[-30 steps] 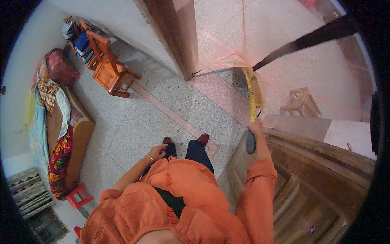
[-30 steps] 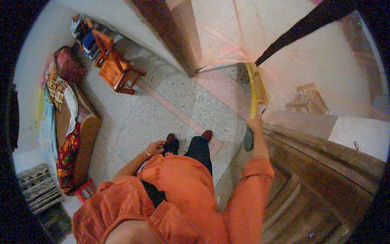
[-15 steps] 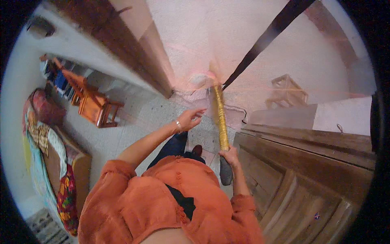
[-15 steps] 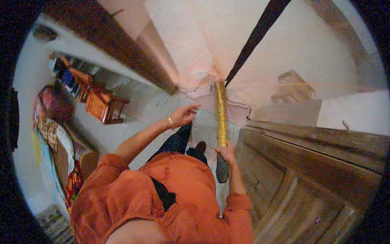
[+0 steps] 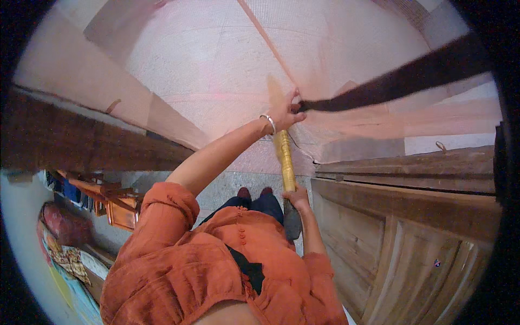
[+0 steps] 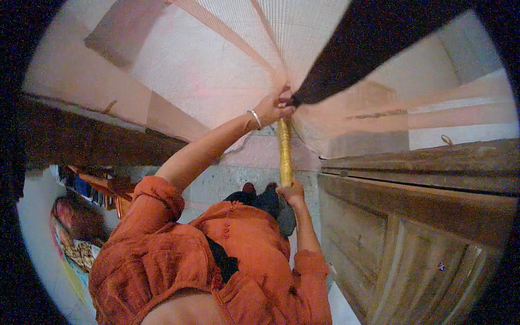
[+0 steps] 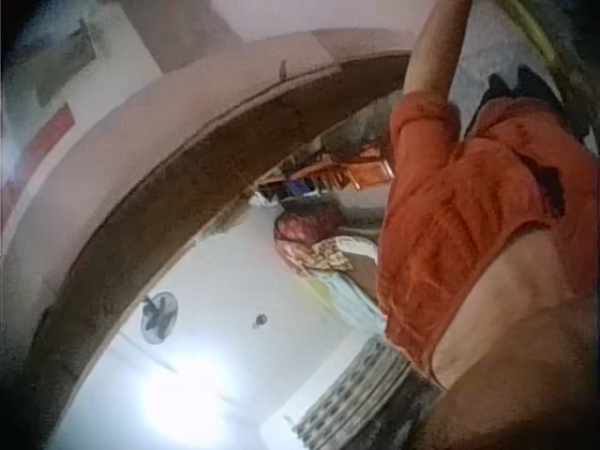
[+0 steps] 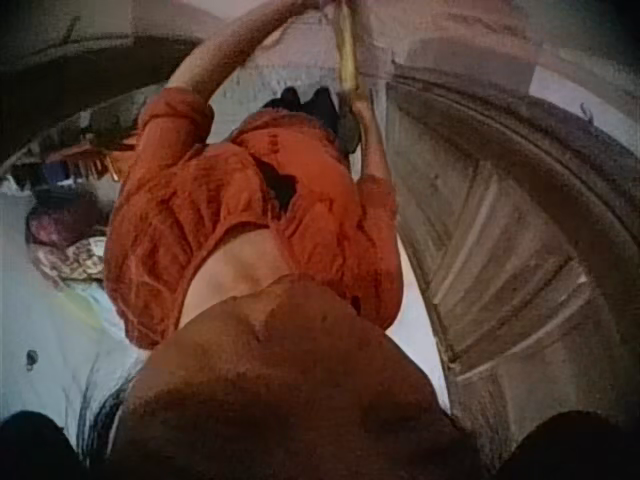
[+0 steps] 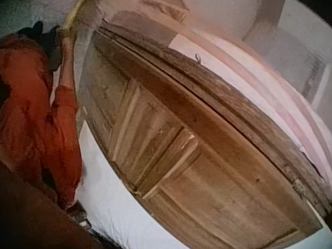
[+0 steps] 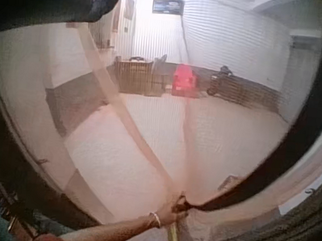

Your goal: The person sweeps the tiled floor of a cluttered room using a traditional straw broom. They move a small wooden chair to access the area underneath and continue sweeping around various furniture items and boxes.

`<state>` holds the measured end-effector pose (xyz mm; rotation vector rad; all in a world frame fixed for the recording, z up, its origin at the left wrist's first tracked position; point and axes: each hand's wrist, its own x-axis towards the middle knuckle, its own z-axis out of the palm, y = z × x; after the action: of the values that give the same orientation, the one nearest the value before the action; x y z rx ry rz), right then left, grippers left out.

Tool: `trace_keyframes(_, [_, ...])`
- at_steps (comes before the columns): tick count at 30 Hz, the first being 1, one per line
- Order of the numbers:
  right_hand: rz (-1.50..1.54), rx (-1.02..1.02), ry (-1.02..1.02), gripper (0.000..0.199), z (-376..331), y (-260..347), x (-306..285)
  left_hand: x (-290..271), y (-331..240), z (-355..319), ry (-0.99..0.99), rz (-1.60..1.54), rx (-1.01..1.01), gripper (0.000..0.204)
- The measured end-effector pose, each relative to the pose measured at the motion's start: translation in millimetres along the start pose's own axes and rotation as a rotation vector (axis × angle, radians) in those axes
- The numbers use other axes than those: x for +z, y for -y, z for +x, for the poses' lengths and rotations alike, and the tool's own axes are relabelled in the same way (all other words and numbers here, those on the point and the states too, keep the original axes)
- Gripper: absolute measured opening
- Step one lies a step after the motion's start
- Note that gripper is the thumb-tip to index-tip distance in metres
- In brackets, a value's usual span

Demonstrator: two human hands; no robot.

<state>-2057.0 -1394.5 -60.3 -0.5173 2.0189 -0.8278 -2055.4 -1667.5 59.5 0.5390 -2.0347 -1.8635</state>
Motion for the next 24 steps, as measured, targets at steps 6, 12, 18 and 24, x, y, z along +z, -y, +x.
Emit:
trace_keyframes(6, [0.194,-0.100,-0.065,0.036,97.2,11.9,-30.4,-50.7,-8.8,98.3,-0.166,-0.157,-0.059,0.113])
trace_keyframes(12, [0.441,-0.007,0.054,0.020,137.0,126.3,-124.7,-106.3,-30.4,162.2,-0.467,0.171,-0.154,0.131])
trace_keyframes(18, [0.633,0.127,0.145,0.023,204.6,183.8,-224.9,-197.9,6.9,233.1,-1.083,0.316,-0.179,0.142])
trace_keyframes(24, [0.882,0.026,0.253,0.031,275.1,224.1,-314.9,-359.0,5.6,208.9,-1.073,-0.043,-0.420,0.127])
